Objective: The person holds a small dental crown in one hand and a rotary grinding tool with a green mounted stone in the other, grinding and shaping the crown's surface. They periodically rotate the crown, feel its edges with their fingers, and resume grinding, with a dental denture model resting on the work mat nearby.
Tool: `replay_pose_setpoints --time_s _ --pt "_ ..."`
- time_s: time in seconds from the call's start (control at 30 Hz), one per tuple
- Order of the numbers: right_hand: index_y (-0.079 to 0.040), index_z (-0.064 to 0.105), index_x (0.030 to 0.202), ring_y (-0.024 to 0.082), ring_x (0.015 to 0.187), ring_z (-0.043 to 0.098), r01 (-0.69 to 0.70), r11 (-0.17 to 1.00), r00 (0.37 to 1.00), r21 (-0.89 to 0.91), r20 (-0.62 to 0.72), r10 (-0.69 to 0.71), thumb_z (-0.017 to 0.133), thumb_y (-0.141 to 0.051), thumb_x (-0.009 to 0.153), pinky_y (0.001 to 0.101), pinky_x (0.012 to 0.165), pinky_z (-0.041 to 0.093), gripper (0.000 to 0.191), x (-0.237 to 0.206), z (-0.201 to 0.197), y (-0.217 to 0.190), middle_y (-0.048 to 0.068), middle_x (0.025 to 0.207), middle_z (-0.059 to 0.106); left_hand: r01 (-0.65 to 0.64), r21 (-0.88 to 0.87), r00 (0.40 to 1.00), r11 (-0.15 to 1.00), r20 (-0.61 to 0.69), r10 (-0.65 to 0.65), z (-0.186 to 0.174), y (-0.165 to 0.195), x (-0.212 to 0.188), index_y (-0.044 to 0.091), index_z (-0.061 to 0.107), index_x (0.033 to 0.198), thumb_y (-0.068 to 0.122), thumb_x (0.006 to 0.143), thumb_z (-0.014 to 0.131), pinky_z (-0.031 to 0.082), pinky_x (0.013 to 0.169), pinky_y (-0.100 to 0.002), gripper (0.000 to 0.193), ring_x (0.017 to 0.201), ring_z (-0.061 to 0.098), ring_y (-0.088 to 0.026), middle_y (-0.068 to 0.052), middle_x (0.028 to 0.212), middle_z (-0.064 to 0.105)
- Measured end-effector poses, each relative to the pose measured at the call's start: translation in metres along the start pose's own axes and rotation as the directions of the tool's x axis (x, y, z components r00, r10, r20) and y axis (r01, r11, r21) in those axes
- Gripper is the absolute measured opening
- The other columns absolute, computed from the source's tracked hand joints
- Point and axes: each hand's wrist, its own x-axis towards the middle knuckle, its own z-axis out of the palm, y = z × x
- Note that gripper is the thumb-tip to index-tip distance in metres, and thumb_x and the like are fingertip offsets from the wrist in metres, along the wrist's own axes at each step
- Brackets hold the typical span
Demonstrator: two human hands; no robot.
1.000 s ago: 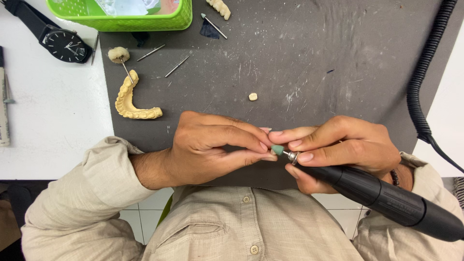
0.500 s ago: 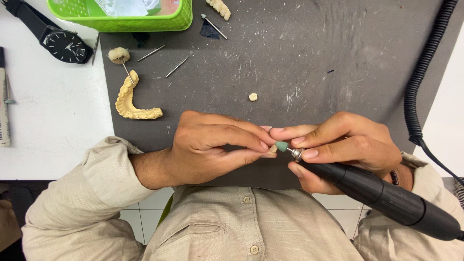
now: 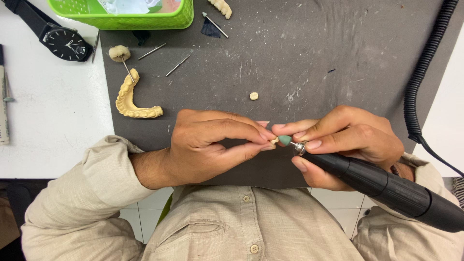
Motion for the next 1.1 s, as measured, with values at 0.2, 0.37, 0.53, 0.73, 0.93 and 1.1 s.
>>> replay_pose_setpoints --time_s 0.2,0.37,0.53,0.73,0.93,1.1 --pt "-0.003 0.063 0.103 0.033 0.105 0.076 0.038 0.997 0.999 -0.062 -0.019 -0.039 0.084 0.001 0.082 0.0387 0.091 0.070 0.030 -0.001 0.008 0.004 0.014 0.094 0.068 -0.105 0.114 0.994 0.988 -0.005 0.107 -0.002 -0.001 0.001 0.002 0.072 0.104 0.001 0.092 0.085 0.067 0.099 -0.034 0.018 0.103 0.080 -0.023 -0.010 0.105 0.078" --pt "-0.001 0.063 0.103 0.027 0.094 0.077 0.070 0.987 0.992 -0.143 -0.091 -0.083 0.084 0.000 0.082 0.0457 0.094 0.070 0.029 0.003 0.010 0.008 0.016 0.090 0.067 -0.133 0.094 0.991 0.987 -0.016 0.135 -0.001 -0.002 0.001 0.002 0.069 0.108 0.000 0.094 0.085 0.067 0.098 -0.034 0.021 0.104 0.079 -0.022 -0.010 0.108 0.077" --pt "-0.002 0.053 0.118 0.031 0.098 0.077 -0.003 1.000 0.992 -0.012 -0.123 0.001 0.079 -0.008 0.088 0.0459 0.092 0.069 0.040 0.004 0.003 0.004 0.020 0.098 0.072 -0.030 0.040 0.999 0.999 -0.038 0.032 -0.001 -0.001 0.000 0.006 0.071 0.122 0.001 0.096 0.084 0.068 0.086 -0.025 0.030 0.099 0.080 -0.017 -0.009 0.111 0.078" --pt "-0.005 0.050 0.121 0.032 0.096 0.079 0.031 0.996 0.999 -0.085 -0.025 -0.033 0.080 0.005 0.085 0.0411 0.082 0.070 0.048 0.007 0.005 0.000 0.020 0.098 0.074 0.020 -0.042 1.000 0.999 0.013 -0.019 -0.004 -0.001 0.000 0.005 0.068 0.131 0.002 0.099 0.082 0.068 0.086 -0.023 0.035 0.099 0.080 -0.015 -0.007 0.112 0.078" --pt "-0.006 0.050 0.120 0.033 0.097 0.077 0.114 0.990 0.994 -0.078 0.012 -0.113 0.082 0.007 0.082 0.0419 0.081 0.069 0.052 0.014 0.007 -0.002 0.021 0.098 0.072 -0.144 0.142 0.989 0.979 -0.007 0.147 0.000 -0.001 0.001 0.002 0.068 0.123 0.000 0.095 0.084 0.067 0.090 -0.030 0.033 0.110 0.079 -0.025 -0.010 0.115 0.075" --pt "-0.005 0.051 0.119 0.033 0.098 0.077 0.105 0.992 0.994 -0.074 0.020 -0.104 0.082 0.007 0.082 0.0421 0.082 0.070 0.050 0.016 0.009 -0.002 0.021 0.099 0.072 -0.287 0.191 0.958 0.939 0.057 0.281 -0.003 -0.004 0.001 -0.005 0.067 0.122 -0.003 0.095 0.085 0.066 0.105 -0.041 0.033 0.107 0.078 -0.027 -0.013 0.116 0.074"
